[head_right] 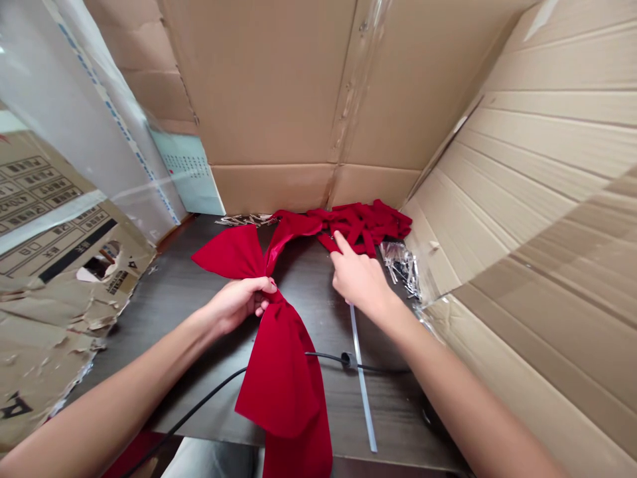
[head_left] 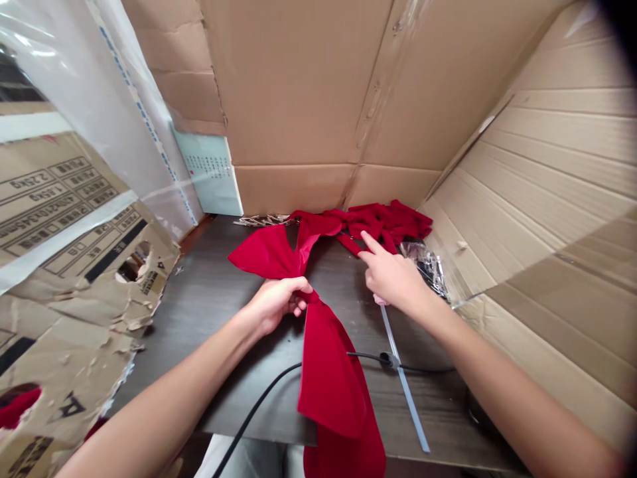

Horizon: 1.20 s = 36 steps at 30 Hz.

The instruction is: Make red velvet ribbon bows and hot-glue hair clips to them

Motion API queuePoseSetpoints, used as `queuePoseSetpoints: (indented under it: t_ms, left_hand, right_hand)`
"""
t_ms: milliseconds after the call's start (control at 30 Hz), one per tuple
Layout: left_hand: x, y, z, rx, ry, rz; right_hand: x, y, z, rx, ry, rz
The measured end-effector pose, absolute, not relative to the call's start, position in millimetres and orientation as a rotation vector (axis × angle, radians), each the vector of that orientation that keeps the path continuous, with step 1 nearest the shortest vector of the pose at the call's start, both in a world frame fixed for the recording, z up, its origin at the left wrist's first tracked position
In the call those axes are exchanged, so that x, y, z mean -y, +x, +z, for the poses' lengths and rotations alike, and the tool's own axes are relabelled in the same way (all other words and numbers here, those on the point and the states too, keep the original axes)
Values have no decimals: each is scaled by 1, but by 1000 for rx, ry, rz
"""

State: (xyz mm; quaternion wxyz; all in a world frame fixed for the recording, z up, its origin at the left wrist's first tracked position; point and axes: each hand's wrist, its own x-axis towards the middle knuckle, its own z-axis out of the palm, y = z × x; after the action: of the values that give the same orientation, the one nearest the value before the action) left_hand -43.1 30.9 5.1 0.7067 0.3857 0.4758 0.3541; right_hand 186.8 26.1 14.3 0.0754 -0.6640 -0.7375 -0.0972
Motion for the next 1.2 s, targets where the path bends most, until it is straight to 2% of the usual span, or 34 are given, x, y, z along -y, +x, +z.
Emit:
queuePoseSetpoints:
  t_ms: [100,167,267,400,533,867,1200]
  left_hand:
    - [-28,-41,6,-1010,870,715]
    - [-25,-39,7,-973,881,664]
    - [-21,-37,8,-946,890,628]
    - [-19,-37,9,-911,906,591]
    - [-19,-38,9,-875,915,561]
    - [-15,-32,8,-917,957,589]
    - [-12,-28,4,-982,1008,562]
  right_hand:
    - [-9,166,6,2115,-1556,78]
    - [3,152,1,2016,-1339,482]
    - [13,139,-4,1790,-1245,1020]
    - [14,139,-13,1496,-1151,1365]
    - [15,142,-19,1394,-1102,1486]
    - [18,139,-19,1215,-1095,1545]
    - [20,138,-12,1339,-1020,1637]
